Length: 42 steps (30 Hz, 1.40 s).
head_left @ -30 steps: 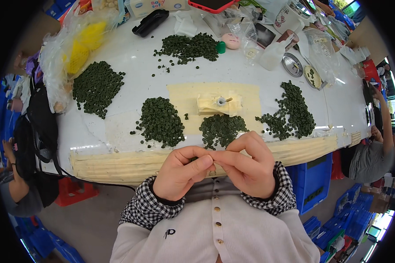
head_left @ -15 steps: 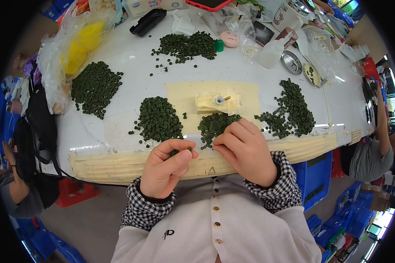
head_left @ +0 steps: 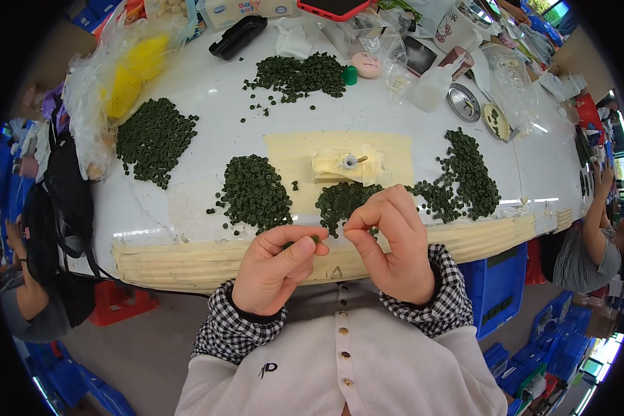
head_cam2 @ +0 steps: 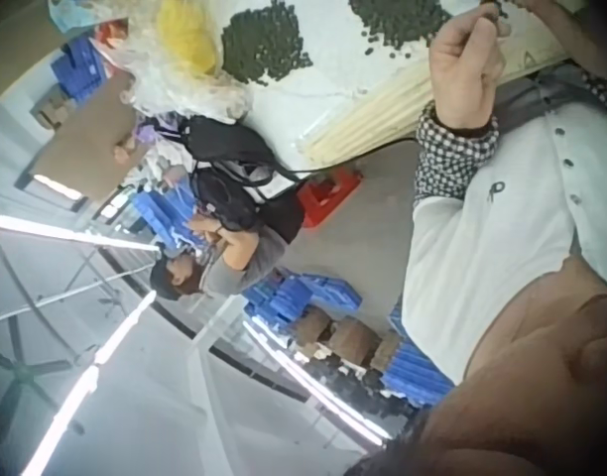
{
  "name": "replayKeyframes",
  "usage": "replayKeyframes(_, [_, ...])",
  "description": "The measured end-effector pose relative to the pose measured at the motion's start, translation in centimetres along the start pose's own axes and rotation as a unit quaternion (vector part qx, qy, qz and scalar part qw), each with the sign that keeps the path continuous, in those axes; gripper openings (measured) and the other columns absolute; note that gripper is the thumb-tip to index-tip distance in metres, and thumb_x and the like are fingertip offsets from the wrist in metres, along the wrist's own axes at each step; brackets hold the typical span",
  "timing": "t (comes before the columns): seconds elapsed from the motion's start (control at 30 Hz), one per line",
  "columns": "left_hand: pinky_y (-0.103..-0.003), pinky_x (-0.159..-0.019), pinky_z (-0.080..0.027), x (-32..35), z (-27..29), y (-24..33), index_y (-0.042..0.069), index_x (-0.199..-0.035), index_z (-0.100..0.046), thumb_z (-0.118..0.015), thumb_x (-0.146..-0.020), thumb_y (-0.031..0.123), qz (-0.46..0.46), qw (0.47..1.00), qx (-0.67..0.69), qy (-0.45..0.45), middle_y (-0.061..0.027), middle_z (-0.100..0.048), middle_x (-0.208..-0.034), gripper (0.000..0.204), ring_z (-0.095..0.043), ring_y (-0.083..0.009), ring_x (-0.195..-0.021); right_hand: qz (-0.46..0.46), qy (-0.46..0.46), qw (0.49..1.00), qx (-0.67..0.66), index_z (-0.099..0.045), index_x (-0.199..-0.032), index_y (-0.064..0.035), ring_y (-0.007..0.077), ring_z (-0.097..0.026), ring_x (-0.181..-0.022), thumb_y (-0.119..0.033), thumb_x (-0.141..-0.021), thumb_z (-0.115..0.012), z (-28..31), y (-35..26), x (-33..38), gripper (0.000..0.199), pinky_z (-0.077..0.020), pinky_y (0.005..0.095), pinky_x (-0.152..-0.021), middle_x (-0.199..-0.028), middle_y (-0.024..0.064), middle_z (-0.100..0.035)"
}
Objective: Sorting and inspecting small green plastic components on a white workbench.
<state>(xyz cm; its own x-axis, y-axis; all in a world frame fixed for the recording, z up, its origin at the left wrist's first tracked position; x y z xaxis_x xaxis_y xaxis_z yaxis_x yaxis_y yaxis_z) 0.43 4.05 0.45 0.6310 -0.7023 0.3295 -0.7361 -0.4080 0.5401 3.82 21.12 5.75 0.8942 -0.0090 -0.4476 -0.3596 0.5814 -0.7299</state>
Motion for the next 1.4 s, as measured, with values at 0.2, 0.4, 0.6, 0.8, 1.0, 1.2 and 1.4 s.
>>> replayKeyframes(0.2, [-0.019, -0.05, -0.03, -0.2, -0.6, -0.2, 0.001, -0.108, -0.063, -0.055, -0.093, 0.009, 0.005, 1.0, -0.001, -0.02, -0.0078, -0.066, -0.088, 0.019, -0.036, -0.0031, -0.055, -0.034, 0.025, 0.994, -0.105, -0.059, -0.083, -0.0015, 0.0242, -0.049, -0.073, 0.0, -0.071, -0.069, -1.2, -0.1, 0.2, 0.015, -0.0404, 0.0313, -0.064, -0.078, 0.0083, -0.053])
replayKeyframes(0.4, [-0.019, -0.049, -0.03, -0.3, -0.7, -0.4, 0.001, -0.106, -0.064, -0.055, -0.093, 0.01, 0.005, 1.0, -0.002, -0.02, -0.0068, -0.066, -0.086, 0.018, -0.035, -0.0029, -0.055, -0.004, 0.034, 0.996, -0.077, -0.061, -0.083, -0.0024, 0.0239, -0.05, -0.071, 0.0, -0.07, -0.071, -1.5, -0.2, 0.3, 0.017, -0.0408, 0.0314, -0.063, -0.078, 0.0076, -0.054])
replayKeyframes(0.6, [-0.018, -0.048, -0.028, -0.4, -0.7, -0.6, 0.001, -0.105, -0.064, -0.054, -0.094, 0.011, -0.005, 1.0, 0.013, -0.007, -0.0046, -0.065, -0.083, 0.018, -0.032, -0.0026, -0.053, 0.086, 0.081, 0.993, 0.005, -0.065, -0.084, -0.0032, 0.022, -0.052, -0.067, -0.002, -0.065, -0.075, -1.4, -0.7, 0.5, 0.022, -0.0425, 0.0305, -0.058, -0.076, 0.0056, -0.057])
replayKeyframes(0.8, [-0.019, -0.047, -0.025, -0.5, -1.0, -0.5, 0.001, -0.104, -0.064, -0.053, -0.095, 0.012, -0.014, 1.0, 0.001, 0.022, 0.0018, -0.057, -0.072, 0.018, -0.03, -0.0028, -0.052, 0.104, 0.079, 0.991, -0.01, -0.067, -0.087, -0.0027, 0.02, -0.054, -0.063, 0.0, -0.063, -0.075, -1.3, -0.6, 0.7, 0.025, -0.0432, 0.0286, -0.055, -0.073, 0.0045, -0.059])
replayKeyframes(1.0, [-0.019, -0.047, -0.026, -0.5, -0.9, -0.5, 0.001, -0.103, -0.064, -0.053, -0.095, 0.012, -0.026, 1.0, 0.004, 0.003, 0.0024, -0.057, -0.072, 0.018, -0.03, -0.0028, -0.052, 0.133, 0.078, 0.988, 0.016, -0.068, -0.089, -0.0016, 0.0199, -0.056, -0.065, 0.001, -0.064, -0.074, -1.4, -0.8, 0.8, 0.026, -0.0454, 0.0275, -0.056, -0.078, 0.0054, -0.062])
replayKeyframes(1.2, [-0.018, -0.047, -0.027, -0.5, -1.0, -0.5, 0.001, -0.102, -0.064, -0.053, -0.095, 0.012, -0.007, 0.999, 0.038, 0.005, -0.0012, -0.062, -0.078, 0.017, -0.031, -0.003, -0.052, 0.112, 0.063, 0.99, -0.062, -0.068, -0.092, -0.0009, 0.0207, -0.058, -0.065, 0.003, -0.067, -0.073, -1.2, -0.3, 0.7, 0.026, -0.0475, 0.0272, -0.057, -0.079, 0.0067, -0.063])
replayKeyframes(1.4, [-0.017, -0.047, -0.029, -0.2, -0.8, 0.1, 0.001, -0.1, -0.064, -0.056, -0.092, 0.009, -0.04, 0.998, -0.037, -0.018, -0.005, -0.065, -0.083, 0.014, -0.038, -0.0013, -0.055, 0.098, 0.029, 0.99, -0.101, -0.069, -0.093, -0.0008, 0.0199, -0.059, -0.067, 0.003, -0.069, -0.072, -0.8, -0.1, 0.8, 0.024, -0.0482, 0.0276, -0.058, -0.08, 0.0074, -0.063])
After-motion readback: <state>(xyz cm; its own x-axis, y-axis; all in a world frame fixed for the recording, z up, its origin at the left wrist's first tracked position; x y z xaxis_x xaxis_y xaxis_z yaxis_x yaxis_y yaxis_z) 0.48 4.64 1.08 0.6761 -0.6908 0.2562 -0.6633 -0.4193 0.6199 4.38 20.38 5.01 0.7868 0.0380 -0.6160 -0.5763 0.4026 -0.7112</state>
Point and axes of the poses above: each hand's wrist, its own x-axis away from the middle knuckle, its own z-axis out of the back of the hand, y = z × x, the point moved 3 cm from there along -x, towards the middle knuckle
